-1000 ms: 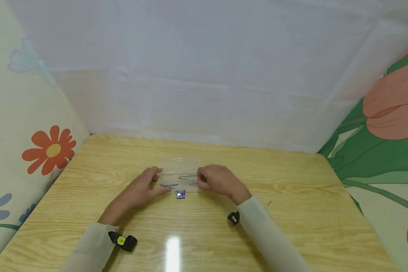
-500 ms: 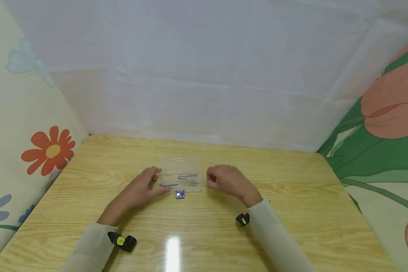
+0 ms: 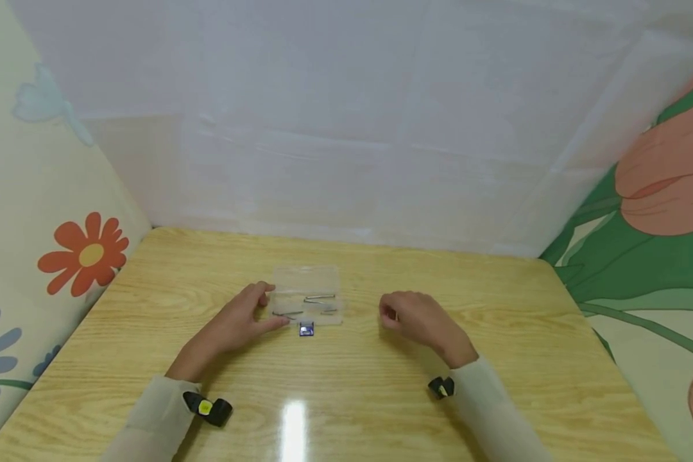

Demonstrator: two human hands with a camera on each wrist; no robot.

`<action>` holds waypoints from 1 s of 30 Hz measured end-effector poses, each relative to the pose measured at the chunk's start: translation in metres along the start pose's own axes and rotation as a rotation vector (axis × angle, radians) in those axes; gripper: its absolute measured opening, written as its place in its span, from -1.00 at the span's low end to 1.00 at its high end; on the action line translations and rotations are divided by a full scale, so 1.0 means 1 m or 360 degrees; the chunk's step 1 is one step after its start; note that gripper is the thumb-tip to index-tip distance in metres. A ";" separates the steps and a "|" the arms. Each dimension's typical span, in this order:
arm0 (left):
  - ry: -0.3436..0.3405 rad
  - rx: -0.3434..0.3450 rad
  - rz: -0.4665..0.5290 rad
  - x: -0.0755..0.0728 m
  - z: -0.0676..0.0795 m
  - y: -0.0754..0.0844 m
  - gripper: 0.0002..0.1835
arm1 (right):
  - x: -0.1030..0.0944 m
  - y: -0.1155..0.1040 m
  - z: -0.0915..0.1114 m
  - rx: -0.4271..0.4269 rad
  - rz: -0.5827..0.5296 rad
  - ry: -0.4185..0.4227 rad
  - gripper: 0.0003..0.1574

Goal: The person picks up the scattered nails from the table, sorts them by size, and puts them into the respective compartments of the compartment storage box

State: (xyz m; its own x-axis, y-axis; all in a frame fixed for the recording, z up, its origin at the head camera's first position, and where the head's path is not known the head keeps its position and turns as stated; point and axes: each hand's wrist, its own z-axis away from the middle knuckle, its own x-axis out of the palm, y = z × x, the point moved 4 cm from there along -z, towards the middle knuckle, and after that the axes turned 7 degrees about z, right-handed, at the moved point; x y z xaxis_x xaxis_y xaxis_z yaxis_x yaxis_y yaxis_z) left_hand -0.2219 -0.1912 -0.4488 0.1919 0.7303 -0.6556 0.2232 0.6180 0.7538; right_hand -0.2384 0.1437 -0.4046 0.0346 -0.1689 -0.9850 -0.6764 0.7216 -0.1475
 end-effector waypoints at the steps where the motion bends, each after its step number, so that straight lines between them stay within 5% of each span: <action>1: -0.0002 -0.0001 -0.0001 0.000 0.000 0.000 -0.10 | 0.000 0.002 0.004 0.0013 0.0005 -0.0001 -0.85; 14: 0.0003 -0.0014 -0.0003 0.003 -0.001 -0.003 -0.06 | 0.002 0.035 0.054 0.0166 0.0047 -0.0003 -0.86; 30: 0.0009 0.0000 0.0013 0.002 -0.003 -0.002 -0.09 | 0.002 0.068 0.083 0.0354 0.0023 -0.0008 -0.82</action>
State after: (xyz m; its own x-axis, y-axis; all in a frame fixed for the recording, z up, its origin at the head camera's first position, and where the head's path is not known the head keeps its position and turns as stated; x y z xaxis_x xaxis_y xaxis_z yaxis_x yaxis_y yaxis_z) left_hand -0.2251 -0.1901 -0.4518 0.1880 0.7371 -0.6491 0.2217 0.6120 0.7592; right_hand -0.2230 0.2484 -0.4241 0.0297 -0.1545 -0.9875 -0.4977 0.8545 -0.1487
